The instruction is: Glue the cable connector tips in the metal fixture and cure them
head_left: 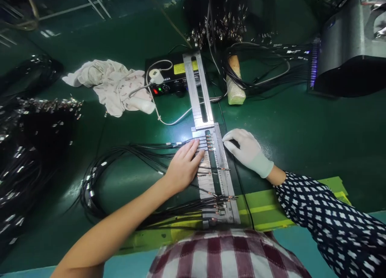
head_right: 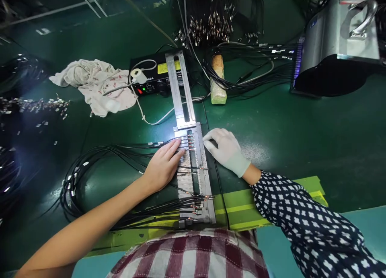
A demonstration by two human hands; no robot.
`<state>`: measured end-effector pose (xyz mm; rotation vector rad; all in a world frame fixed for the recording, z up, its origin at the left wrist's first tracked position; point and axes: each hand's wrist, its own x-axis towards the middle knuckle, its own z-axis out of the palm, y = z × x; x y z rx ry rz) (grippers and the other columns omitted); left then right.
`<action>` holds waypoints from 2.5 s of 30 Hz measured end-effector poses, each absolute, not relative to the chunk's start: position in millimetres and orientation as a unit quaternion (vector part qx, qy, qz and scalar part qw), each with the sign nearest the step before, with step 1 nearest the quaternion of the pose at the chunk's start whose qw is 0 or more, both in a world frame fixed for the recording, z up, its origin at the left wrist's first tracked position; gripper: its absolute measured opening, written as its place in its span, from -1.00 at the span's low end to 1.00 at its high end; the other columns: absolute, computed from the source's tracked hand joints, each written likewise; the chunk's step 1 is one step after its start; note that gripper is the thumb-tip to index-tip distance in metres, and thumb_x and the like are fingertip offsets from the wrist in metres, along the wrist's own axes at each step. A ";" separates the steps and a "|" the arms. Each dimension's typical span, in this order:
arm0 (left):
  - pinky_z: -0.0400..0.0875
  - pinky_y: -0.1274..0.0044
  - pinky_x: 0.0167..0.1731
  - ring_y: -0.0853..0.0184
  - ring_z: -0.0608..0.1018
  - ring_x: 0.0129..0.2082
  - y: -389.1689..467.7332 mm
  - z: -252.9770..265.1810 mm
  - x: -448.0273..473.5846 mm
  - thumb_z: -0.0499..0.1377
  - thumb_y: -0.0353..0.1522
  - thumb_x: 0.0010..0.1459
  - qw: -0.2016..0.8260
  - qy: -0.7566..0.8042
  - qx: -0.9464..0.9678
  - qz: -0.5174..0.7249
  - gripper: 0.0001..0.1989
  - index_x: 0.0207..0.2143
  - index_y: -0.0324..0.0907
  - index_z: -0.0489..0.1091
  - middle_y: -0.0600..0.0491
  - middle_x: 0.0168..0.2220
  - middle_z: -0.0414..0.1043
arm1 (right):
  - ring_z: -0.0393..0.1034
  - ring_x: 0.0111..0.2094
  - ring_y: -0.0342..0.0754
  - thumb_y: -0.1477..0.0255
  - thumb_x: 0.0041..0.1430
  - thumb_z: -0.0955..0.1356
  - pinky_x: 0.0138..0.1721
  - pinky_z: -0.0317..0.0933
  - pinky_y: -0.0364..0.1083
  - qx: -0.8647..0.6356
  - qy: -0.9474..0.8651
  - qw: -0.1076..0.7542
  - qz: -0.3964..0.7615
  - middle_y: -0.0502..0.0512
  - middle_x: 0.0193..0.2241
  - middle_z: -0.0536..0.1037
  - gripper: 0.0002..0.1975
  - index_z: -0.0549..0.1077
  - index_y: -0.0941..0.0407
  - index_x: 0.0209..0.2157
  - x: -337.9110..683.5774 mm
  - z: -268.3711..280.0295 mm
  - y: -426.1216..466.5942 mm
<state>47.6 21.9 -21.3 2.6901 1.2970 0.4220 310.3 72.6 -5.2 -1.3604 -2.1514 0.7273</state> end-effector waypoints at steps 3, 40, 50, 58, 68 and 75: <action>0.25 0.12 0.20 0.06 0.23 0.32 20.4 -15.2 47.0 -0.01 -0.47 0.29 0.069 0.435 0.885 0.153 -0.62 0.13 -0.20 0.33 -0.24 0.30 0.18 | 0.39 -0.12 0.07 0.40 0.31 0.29 -0.04 0.20 0.10 -0.508 -0.783 0.241 0.265 0.03 -0.18 0.56 -0.88 0.46 0.04 -0.27 310.4 -6.8 72.6; 0.41 0.54 -0.33 0.36 0.51 -0.36 26.5 -3.1 20.9 -0.07 -0.48 0.33 0.074 0.375 0.910 0.160 -0.60 0.16 -0.16 0.31 0.02 -0.32 0.50 | 0.39 -0.10 0.05 0.43 0.31 0.29 -0.01 0.20 0.09 -0.487 -0.792 0.251 0.269 0.01 -0.17 0.56 -0.88 0.47 0.03 -0.27 312.0 -6.0 71.2; 0.38 0.56 -0.35 0.37 0.48 -0.38 40.3 0.1 30.7 -0.07 -0.44 0.35 0.108 0.365 0.916 0.127 -0.67 0.06 -0.19 0.36 0.03 -0.34 0.48 | 0.40 -0.12 0.04 0.44 0.32 0.28 -0.02 0.20 0.07 -0.482 -0.791 0.254 0.277 -0.02 -0.20 0.57 -0.87 0.47 0.03 -0.29 311.3 -4.6 72.3; 0.29 0.33 -0.07 0.21 0.41 -0.08 12.2 -8.6 31.2 -0.01 -0.43 0.34 0.020 0.448 0.881 0.153 -0.66 0.08 -0.07 0.41 -0.09 -0.08 0.42 | 0.39 -0.11 0.02 0.43 0.34 0.29 -0.02 0.18 0.04 -0.481 -0.791 0.258 0.278 -0.03 -0.19 0.57 -0.87 0.47 0.02 -0.28 312.2 -5.8 71.7; 0.15 0.36 -0.09 0.29 0.43 -0.18 -2.3 1.5 29.0 0.00 -0.40 0.37 0.098 0.453 0.879 0.114 -0.70 0.12 -0.15 0.29 0.01 -0.16 0.49 | 0.39 -0.09 0.02 0.46 0.30 0.30 0.01 0.19 0.07 -0.475 -0.793 0.265 0.275 -0.03 -0.16 0.56 -0.90 0.47 0.03 -0.24 313.9 -8.4 63.3; 0.29 0.48 -0.16 0.34 0.42 -0.21 -7.9 4.2 24.8 0.03 -0.46 0.34 0.220 0.426 0.857 0.191 -0.83 -0.08 -0.16 0.35 0.03 -0.23 0.44 | 0.40 -0.10 0.04 0.46 0.30 0.31 0.01 0.20 0.08 -0.478 -0.792 0.268 0.271 -0.02 -0.16 0.57 -0.90 0.48 0.03 -0.24 316.9 -11.3 56.8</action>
